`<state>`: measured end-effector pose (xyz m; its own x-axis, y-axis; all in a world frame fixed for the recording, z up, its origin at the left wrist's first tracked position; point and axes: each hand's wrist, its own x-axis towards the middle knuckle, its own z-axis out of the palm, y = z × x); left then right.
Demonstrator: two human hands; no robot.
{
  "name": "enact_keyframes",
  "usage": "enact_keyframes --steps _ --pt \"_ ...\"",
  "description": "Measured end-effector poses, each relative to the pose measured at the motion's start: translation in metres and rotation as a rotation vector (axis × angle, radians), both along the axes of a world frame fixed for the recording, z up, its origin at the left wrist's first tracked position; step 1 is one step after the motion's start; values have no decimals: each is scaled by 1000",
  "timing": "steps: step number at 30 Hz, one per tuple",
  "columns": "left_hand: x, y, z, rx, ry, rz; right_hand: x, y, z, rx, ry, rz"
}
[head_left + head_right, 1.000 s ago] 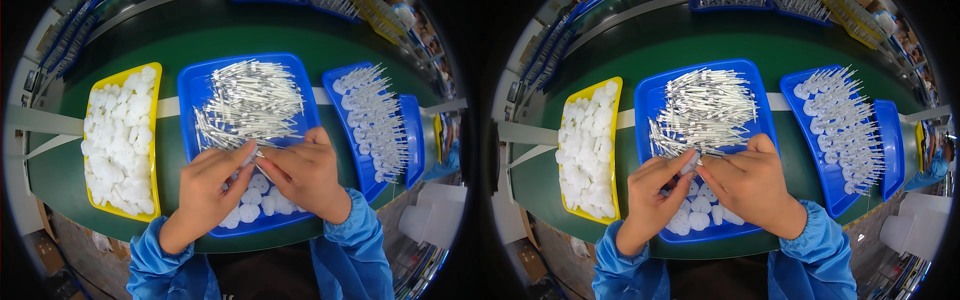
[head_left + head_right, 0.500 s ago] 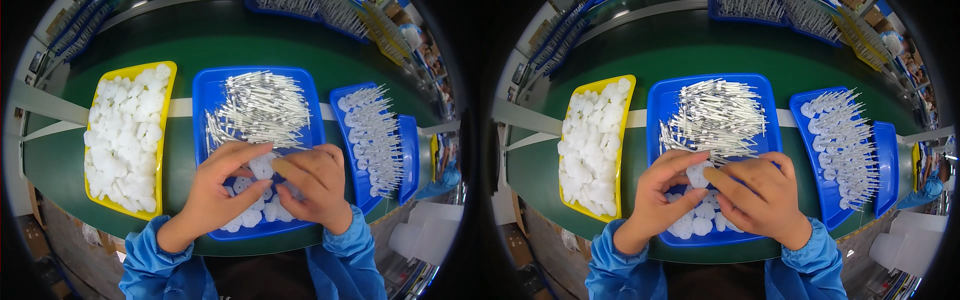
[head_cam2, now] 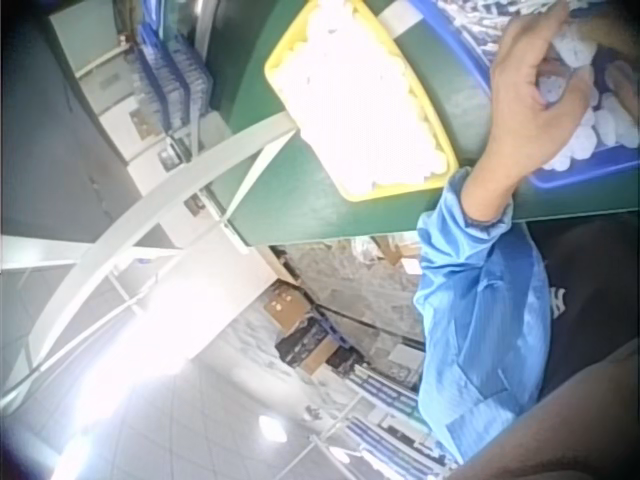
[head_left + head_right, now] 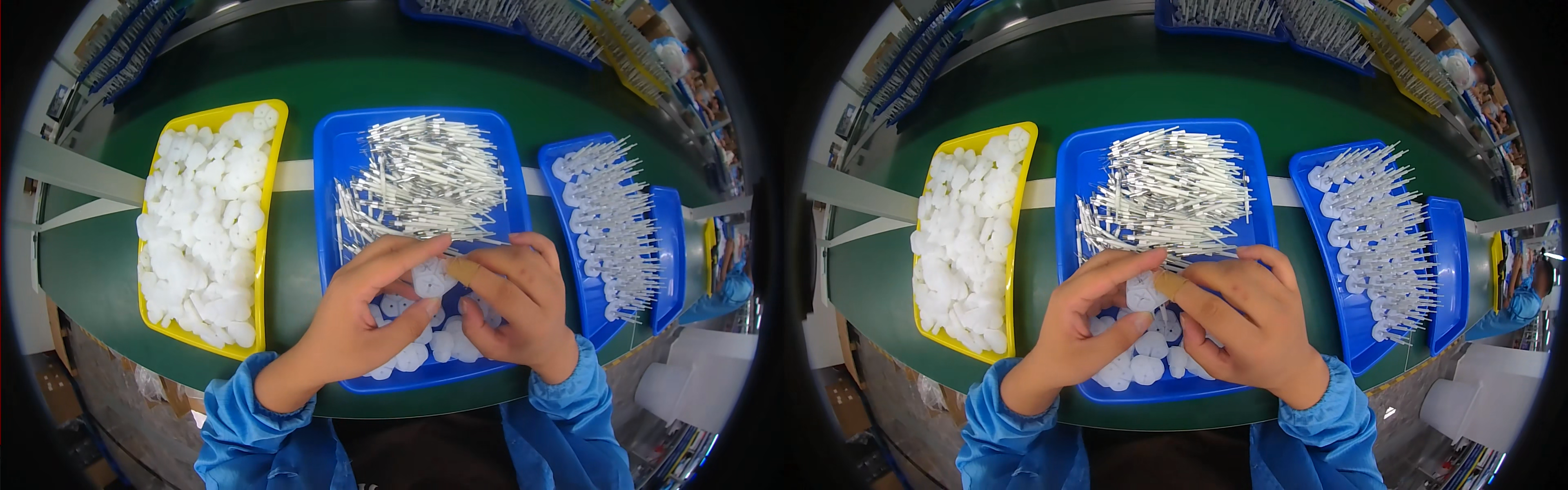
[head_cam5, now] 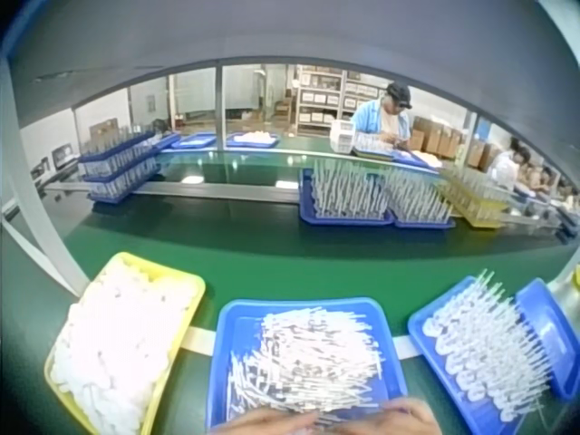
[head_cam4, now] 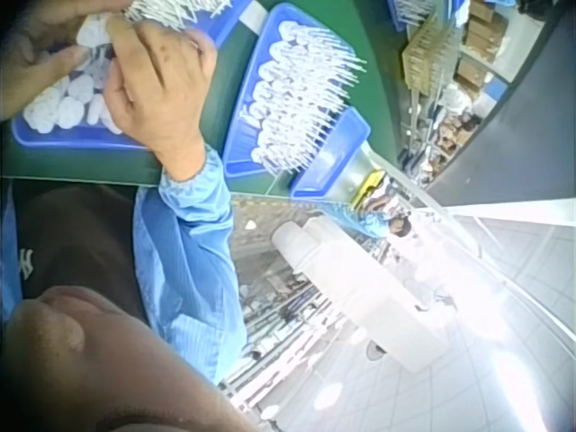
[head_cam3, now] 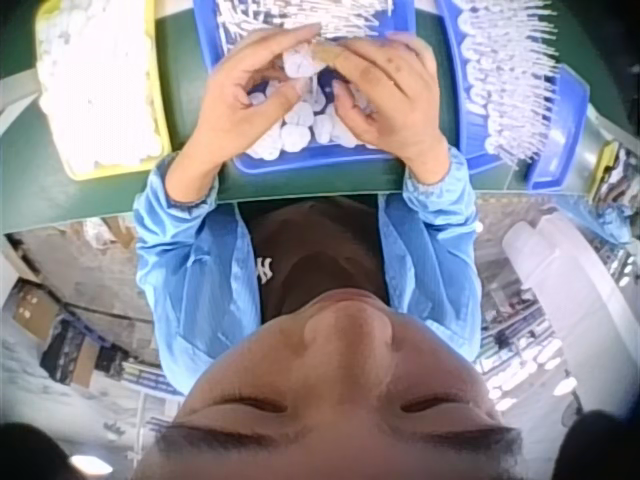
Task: The person assembles small white plastic components by inserting thin metal rods into them. They pick up a white plastic piece from a yellow tray and a metal rod from a blue tray, insert the rod into the plastic piece, and place the assembled unit into a blue tray. This process is repeated continuously throughout the video.
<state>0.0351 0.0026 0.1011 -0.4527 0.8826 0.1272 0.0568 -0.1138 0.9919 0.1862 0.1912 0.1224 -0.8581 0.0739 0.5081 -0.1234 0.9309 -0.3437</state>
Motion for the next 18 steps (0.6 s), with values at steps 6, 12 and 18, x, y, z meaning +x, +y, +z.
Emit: enact_keyframes --steps 6,12,18 --pt "0 0 -5 24 -87 -41 -1 1 2 -99 -6 19" --pt "0 1 -7 49 -66 -21 1 2 0 -146 2 56" --pt "4 -1 0 38 -81 -13 9 4 -6 -203 -5 75"
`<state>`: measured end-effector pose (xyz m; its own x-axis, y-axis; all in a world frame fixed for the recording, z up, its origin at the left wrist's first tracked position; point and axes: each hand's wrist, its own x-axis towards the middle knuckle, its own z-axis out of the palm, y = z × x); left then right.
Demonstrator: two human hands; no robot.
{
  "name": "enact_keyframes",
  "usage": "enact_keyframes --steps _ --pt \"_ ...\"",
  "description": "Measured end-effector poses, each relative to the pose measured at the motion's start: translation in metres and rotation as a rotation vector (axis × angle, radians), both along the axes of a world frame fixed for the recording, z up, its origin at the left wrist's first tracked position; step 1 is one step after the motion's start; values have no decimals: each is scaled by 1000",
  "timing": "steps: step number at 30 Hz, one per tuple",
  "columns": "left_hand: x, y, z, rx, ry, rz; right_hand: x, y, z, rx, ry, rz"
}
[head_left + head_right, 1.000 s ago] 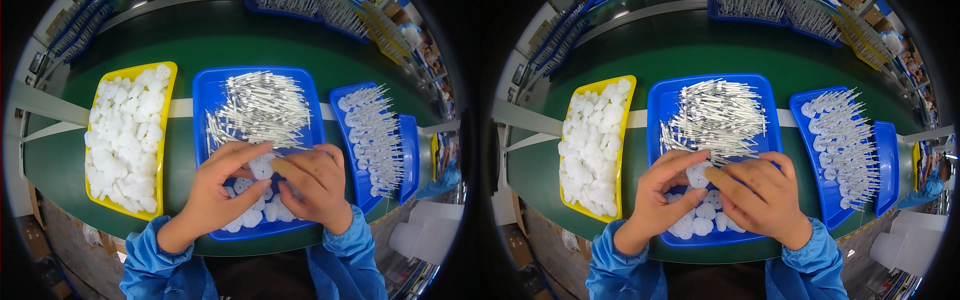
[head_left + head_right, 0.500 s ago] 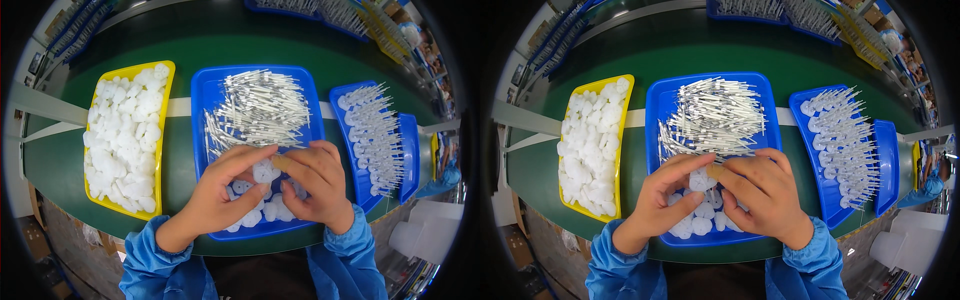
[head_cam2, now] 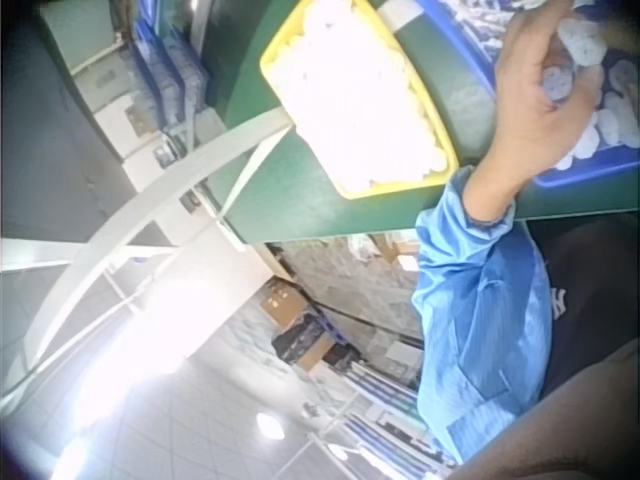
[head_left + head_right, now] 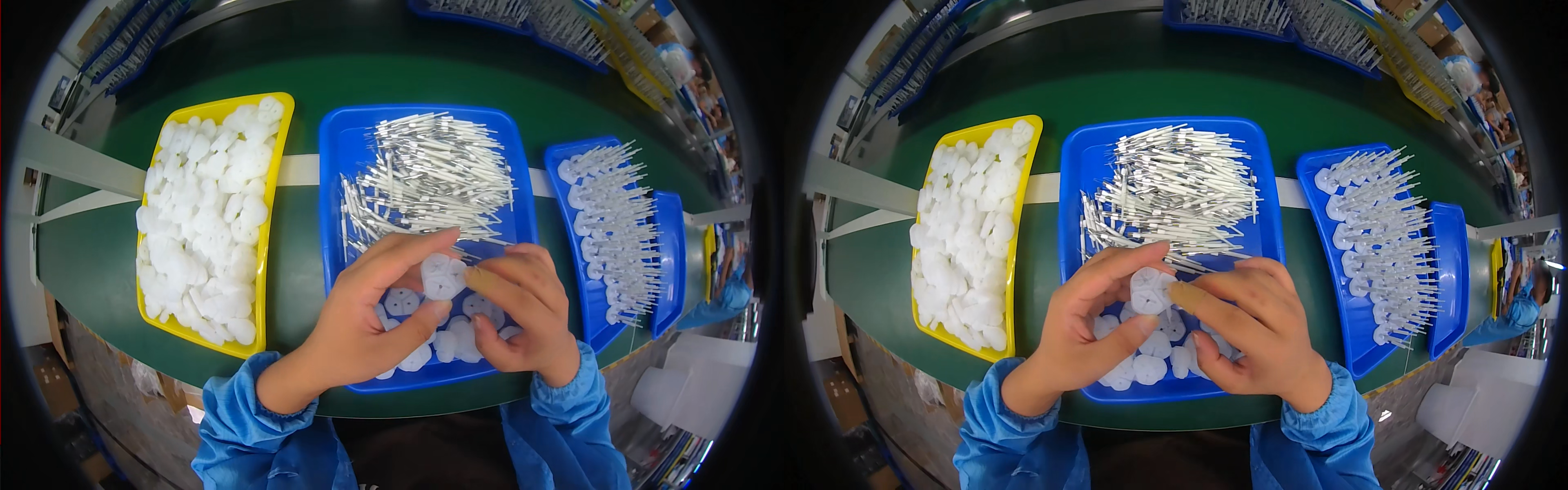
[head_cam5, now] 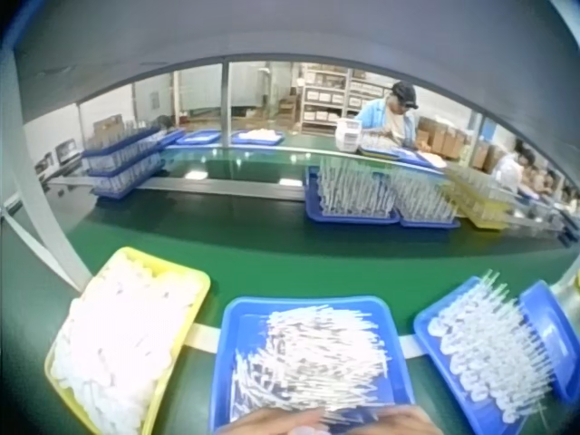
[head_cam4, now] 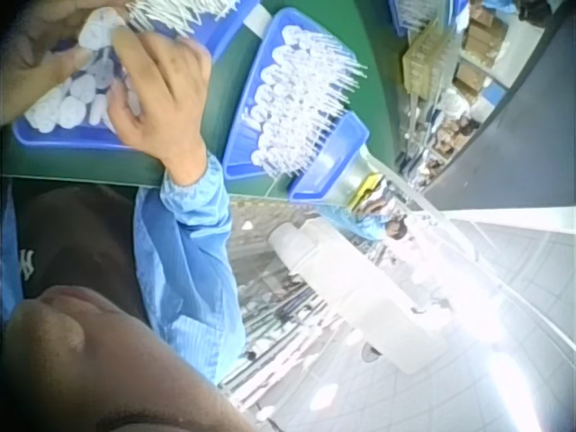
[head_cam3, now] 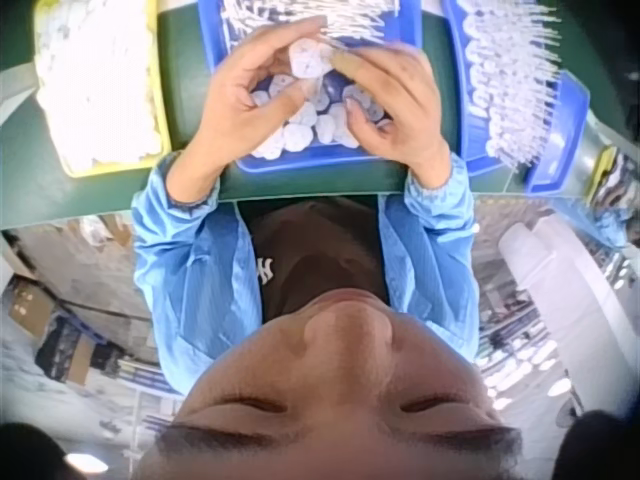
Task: The person assembles small white plastic components by inserting thin metal rods into them. They pick up a white plastic piece from a yellow tray and a metal rod from a blue tray, insert the rod into the plastic piece, and place the assembled unit into a blue tray. This process is repeated continuously throughout the video.
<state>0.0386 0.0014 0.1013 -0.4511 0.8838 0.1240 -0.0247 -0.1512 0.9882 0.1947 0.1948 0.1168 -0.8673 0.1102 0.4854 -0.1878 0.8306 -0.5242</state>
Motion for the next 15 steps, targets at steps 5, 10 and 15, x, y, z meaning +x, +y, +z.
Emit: enact_keyframes --steps 5,10,15 --pt "-3 1 9 -27 262 23 3 -1 -3 10 12 -28" --pt "2 2 6 -9 357 60 1 -3 0 45 -10 -22" --pt "4 1 5 -20 368 55 4 -2 3 63 -20 -11"
